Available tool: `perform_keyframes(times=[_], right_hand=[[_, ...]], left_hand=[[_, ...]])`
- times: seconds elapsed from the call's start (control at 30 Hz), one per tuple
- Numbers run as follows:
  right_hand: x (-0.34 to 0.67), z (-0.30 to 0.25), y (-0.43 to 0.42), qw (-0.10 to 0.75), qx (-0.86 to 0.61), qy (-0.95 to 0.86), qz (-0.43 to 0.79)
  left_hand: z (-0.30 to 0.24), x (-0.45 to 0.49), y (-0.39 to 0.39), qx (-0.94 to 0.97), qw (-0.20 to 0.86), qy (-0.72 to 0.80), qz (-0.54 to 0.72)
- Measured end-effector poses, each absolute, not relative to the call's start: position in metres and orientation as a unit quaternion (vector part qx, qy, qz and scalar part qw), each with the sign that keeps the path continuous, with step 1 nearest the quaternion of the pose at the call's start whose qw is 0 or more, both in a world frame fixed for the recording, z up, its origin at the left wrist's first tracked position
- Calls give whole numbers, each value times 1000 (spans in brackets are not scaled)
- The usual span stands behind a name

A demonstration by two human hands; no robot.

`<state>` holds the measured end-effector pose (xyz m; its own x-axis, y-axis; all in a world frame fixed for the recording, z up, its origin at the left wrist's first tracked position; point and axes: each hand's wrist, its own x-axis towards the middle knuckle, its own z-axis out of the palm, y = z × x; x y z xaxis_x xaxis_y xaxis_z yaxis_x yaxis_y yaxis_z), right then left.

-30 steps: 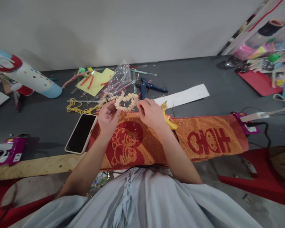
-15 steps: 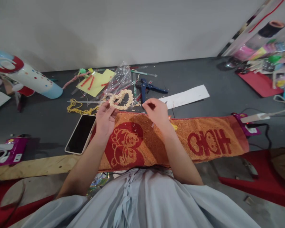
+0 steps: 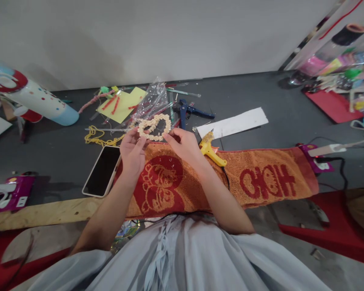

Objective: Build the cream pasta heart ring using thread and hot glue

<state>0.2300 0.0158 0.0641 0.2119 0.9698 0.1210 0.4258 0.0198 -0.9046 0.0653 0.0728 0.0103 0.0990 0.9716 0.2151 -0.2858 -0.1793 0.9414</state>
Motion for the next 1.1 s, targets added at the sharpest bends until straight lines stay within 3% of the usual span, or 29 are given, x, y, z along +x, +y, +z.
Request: perform_keyframes(times=[0.33, 0.6, 0.8, 0.93, 1.1], right_hand=[[227, 47, 14, 525, -579, -506, 365], [253, 43, 14, 594, -606, -444, 287], [307, 51, 21, 670, -618, -394, 115], [327, 55, 23, 644, -652, -395, 67], [323, 48, 31, 513, -707, -486, 31]], left_hand=[[11, 66, 69, 526, 513, 345, 584], [8, 65, 72, 522, 512, 349, 586], [11, 65, 73, 500, 527, 345, 595], [12, 66, 73, 490, 537, 338, 598], [9, 64, 74, 505, 536, 338, 587]])
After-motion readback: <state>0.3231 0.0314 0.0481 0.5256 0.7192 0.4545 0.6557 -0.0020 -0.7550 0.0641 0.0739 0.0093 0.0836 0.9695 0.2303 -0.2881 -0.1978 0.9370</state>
